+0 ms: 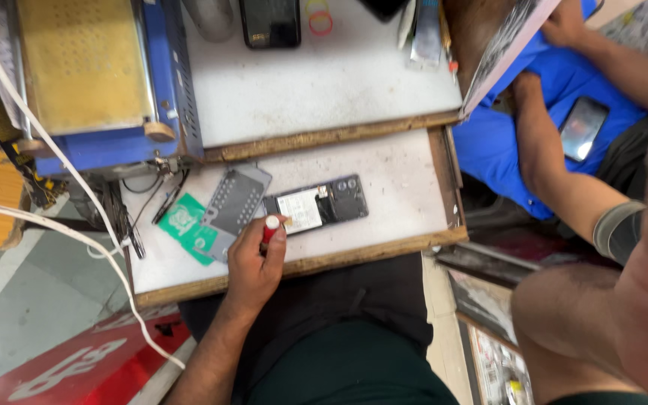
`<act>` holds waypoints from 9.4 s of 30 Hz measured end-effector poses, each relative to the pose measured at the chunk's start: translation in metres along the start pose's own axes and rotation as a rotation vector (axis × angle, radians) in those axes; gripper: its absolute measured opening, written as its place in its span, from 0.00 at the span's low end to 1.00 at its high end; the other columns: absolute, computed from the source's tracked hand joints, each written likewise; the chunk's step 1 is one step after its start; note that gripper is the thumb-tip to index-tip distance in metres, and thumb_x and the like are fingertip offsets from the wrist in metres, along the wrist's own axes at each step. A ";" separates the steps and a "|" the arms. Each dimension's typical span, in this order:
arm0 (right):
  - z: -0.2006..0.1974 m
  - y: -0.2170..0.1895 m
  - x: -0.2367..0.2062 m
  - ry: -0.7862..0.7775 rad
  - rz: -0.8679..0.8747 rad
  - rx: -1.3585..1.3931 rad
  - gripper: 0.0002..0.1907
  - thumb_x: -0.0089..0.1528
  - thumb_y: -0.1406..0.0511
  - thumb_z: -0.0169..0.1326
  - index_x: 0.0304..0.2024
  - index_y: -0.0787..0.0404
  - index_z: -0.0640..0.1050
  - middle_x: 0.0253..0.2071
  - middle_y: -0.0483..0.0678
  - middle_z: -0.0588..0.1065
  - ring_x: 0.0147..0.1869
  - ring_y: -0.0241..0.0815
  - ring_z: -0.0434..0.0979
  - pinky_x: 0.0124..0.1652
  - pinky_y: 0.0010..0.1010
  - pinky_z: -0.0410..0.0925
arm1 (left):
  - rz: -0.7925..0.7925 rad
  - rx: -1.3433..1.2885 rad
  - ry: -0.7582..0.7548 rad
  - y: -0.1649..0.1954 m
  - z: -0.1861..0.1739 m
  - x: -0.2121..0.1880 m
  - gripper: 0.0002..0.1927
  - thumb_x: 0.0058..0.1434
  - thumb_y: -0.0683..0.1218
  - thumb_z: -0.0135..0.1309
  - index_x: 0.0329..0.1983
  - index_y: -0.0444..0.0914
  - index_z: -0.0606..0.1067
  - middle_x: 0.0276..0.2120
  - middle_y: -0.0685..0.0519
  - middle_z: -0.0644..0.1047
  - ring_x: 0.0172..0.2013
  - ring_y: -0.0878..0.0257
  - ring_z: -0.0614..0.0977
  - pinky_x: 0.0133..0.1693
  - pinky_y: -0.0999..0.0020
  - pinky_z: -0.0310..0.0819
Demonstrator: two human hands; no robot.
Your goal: The person cleans the back of a purple smartphone with a green wipe, then removes the back cover to expose the internal components. They use a red-handled screwdriver and a soldering iron to work on the motherboard and battery area. The back cover is set aside, and the phone remains open at the end.
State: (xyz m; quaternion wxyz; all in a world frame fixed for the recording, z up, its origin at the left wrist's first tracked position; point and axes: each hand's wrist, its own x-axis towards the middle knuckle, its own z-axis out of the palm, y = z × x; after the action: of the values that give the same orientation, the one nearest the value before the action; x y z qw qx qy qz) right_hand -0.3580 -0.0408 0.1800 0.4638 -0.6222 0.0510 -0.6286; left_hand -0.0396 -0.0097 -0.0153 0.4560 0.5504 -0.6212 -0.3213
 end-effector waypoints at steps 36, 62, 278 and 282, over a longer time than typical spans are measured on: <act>0.042 0.015 0.022 0.006 0.023 0.047 0.24 0.68 0.68 0.53 0.66 0.58 0.69 0.69 0.52 0.70 0.79 0.48 0.67 0.79 0.40 0.58 | -0.069 -0.277 0.026 -0.033 0.004 -0.009 0.17 0.76 0.46 0.41 0.62 0.34 0.71 0.39 0.50 0.80 0.36 0.66 0.77 0.40 0.71 0.74; -0.024 0.174 -0.106 -0.389 0.617 -1.159 0.06 0.59 0.66 0.61 0.39 0.58 0.79 0.62 0.48 0.75 0.72 0.51 0.66 0.74 0.53 0.52 | 0.331 0.260 0.148 -0.027 -0.012 0.042 0.25 0.73 0.39 0.53 0.69 0.38 0.58 0.41 0.48 0.81 0.42 0.56 0.87 0.44 0.62 0.84; 0.040 0.273 0.049 -0.005 0.302 -0.768 0.43 0.63 0.71 0.66 0.74 0.57 0.56 0.69 0.60 0.67 0.72 0.54 0.73 0.66 0.41 0.72 | 0.149 0.714 -0.037 0.098 -0.061 0.211 0.15 0.63 0.48 0.61 0.52 0.42 0.78 0.39 0.48 0.79 0.37 0.51 0.84 0.37 0.54 0.79; 0.041 0.270 0.051 -0.037 0.206 -0.919 0.49 0.61 0.71 0.67 0.76 0.59 0.52 0.74 0.62 0.62 0.78 0.59 0.64 0.72 0.46 0.63 | 0.431 0.730 -0.004 0.104 -0.057 0.215 0.14 0.63 0.45 0.62 0.52 0.44 0.81 0.39 0.51 0.76 0.43 0.55 0.81 0.41 0.58 0.80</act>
State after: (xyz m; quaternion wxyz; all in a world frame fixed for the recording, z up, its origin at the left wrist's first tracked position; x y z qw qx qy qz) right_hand -0.1732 -0.2055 0.0531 0.2011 -0.7658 0.3772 -0.4804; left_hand -0.0235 -0.1941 0.1459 0.2865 0.5325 -0.7962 0.0216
